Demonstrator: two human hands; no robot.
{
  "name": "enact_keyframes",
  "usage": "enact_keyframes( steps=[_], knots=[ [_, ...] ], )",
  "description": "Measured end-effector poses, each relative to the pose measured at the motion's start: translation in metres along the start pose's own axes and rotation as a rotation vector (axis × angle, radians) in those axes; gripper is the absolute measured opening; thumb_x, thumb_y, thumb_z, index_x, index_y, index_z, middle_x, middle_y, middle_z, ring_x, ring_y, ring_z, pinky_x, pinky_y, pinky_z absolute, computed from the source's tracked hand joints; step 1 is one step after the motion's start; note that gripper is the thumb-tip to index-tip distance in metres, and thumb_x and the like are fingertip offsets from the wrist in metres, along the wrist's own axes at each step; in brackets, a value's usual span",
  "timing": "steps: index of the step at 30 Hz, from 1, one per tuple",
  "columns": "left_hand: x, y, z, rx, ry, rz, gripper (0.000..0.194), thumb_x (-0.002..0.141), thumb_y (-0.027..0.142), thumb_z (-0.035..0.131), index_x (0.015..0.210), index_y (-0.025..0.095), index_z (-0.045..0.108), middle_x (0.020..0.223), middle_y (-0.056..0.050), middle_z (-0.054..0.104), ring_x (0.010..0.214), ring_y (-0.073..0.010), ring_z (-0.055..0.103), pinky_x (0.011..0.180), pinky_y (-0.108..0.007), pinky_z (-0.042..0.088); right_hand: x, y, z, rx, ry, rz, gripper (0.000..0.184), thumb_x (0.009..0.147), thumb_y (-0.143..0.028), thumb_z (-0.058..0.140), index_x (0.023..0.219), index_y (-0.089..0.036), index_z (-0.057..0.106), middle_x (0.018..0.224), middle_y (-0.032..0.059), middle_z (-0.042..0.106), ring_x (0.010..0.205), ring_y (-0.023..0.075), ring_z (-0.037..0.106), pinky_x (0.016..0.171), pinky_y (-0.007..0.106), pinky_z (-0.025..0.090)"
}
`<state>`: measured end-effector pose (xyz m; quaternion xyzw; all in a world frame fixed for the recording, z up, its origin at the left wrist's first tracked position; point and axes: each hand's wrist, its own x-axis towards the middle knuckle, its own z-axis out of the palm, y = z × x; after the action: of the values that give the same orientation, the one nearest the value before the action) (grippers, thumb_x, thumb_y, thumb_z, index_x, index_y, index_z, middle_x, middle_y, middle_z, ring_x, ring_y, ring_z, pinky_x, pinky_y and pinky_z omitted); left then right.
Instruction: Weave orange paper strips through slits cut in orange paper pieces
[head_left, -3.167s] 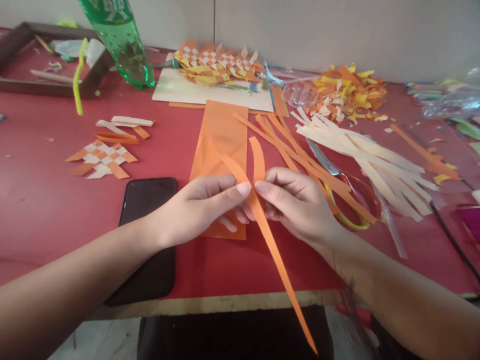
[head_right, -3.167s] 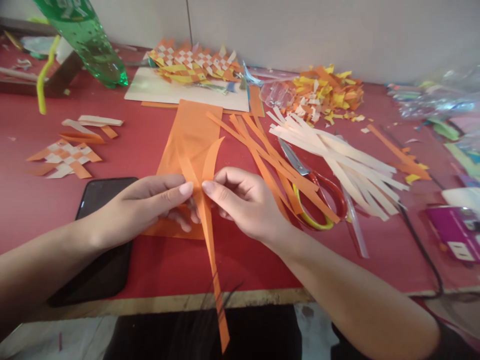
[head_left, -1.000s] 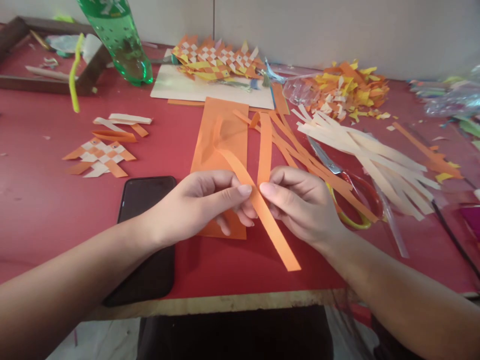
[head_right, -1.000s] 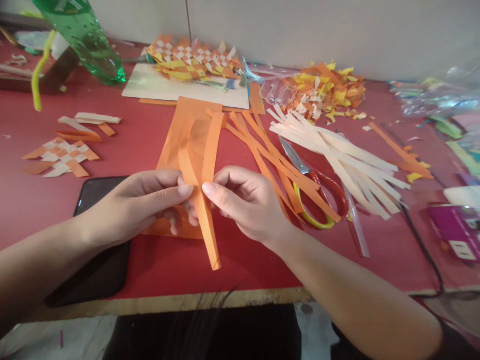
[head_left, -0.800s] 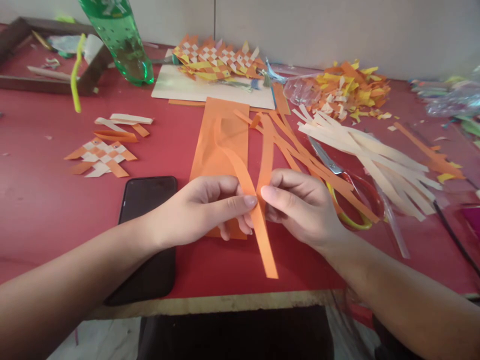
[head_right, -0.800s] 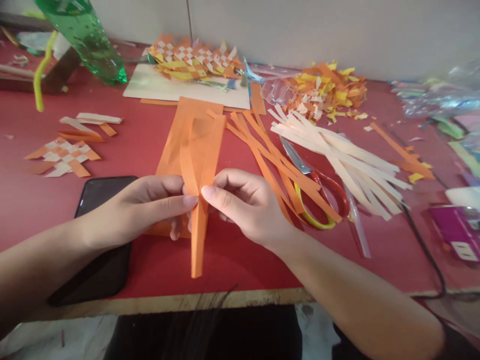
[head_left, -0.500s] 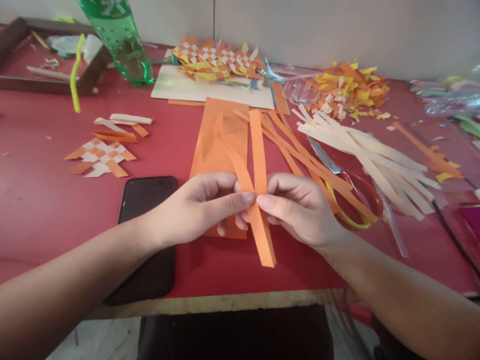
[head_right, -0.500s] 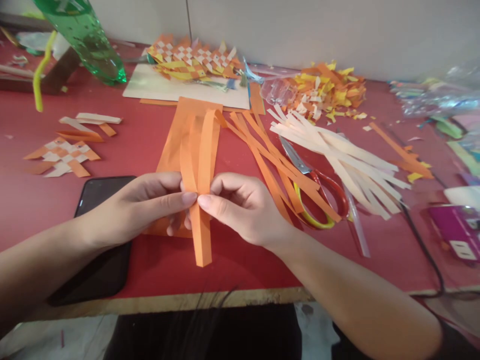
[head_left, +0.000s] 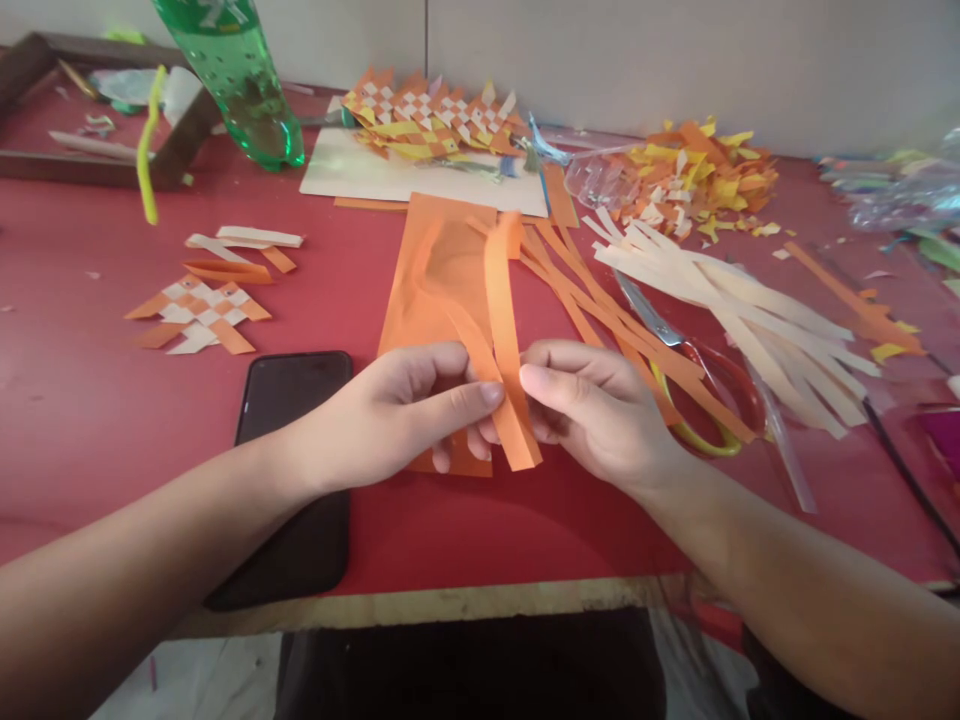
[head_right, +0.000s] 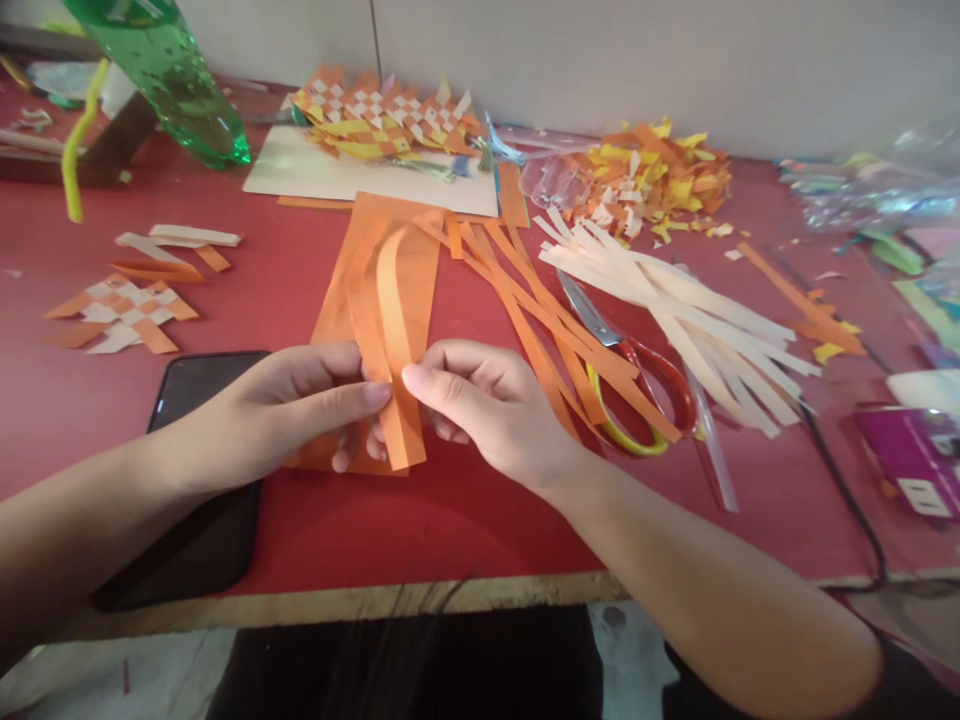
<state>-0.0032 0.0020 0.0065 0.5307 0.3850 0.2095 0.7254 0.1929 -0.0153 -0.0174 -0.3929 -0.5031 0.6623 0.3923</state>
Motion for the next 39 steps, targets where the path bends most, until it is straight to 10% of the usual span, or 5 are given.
enact_keyframes(
  steps=[39],
  knots=[
    [0.0003,-0.0021,-0.0021,-0.09,-0.027,-0.054,0.012,0.086,0.022,0.066,0.078,0.014,0.065,0.067,0.003,0.068,0.055,-0.0051,0.059,0.051,-0.012,0.05,0.0011,-0.0031,0.0018,-0.017,-0.05,-0.063,0.028,0.09,-0.023,0.064,0.064,-0.017,0.056,0.058,-0.0043,0.054,0.053,0.0057,0.045,0.048,0.02,0.033]
  ],
)
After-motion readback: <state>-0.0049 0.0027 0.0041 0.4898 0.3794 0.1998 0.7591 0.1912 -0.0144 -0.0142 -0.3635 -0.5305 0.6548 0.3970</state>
